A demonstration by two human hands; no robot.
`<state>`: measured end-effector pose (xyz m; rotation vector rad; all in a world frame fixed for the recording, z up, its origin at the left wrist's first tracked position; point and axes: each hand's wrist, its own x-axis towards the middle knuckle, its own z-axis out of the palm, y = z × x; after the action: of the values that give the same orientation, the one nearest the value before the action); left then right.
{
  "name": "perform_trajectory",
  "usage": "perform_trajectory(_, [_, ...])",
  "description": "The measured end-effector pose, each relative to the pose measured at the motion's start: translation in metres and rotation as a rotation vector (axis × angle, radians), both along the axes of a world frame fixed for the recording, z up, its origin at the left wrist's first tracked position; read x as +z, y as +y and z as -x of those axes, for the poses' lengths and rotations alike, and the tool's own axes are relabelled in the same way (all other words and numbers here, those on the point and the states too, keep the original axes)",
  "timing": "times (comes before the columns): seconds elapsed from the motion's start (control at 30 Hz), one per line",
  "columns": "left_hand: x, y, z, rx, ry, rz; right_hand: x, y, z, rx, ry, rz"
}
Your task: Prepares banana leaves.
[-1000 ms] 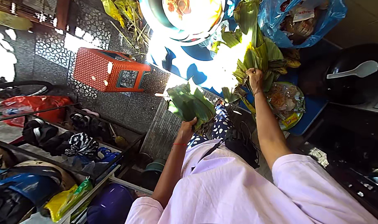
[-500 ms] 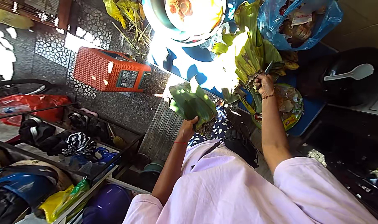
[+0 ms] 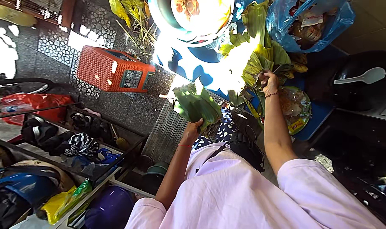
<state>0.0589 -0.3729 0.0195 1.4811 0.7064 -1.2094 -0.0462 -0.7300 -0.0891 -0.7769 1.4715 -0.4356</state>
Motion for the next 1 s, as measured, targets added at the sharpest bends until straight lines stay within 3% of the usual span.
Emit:
perform_trajectory(0.1, [-0.001, 0.000, 0.000, 0.003, -0.001, -0.014, 0.000, 0.000, -0.005, 0.085, 0.018, 0.042])
perform_trajectory(0.2, [-0.001, -0.001, 0.000, 0.010, 0.000, -0.022, -0.004, 0.004, -0.011, 0.222, 0.203, 0.141])
perform_trajectory(0.37, [0.000, 0.000, -0.001, 0.024, -0.008, 0.001, -0.025, -0.001, -0.018, 0.531, 0.495, 0.515])
perform_trajectory(0.53, [0.008, -0.001, -0.002, 0.044, -0.015, 0.005, 0.006, -0.007, -0.024, 0.275, 0.300, 0.416])
perform_trajectory(0.77, [0.018, -0.008, -0.005, 0.046, -0.052, 0.074, 0.075, 0.000, -0.016, 0.102, 0.134, 0.282])
perform_trajectory(1.0, [0.025, -0.011, -0.006, 0.035, -0.105, 0.137, 0.092, 0.001, -0.011, -0.001, -0.111, 0.237])
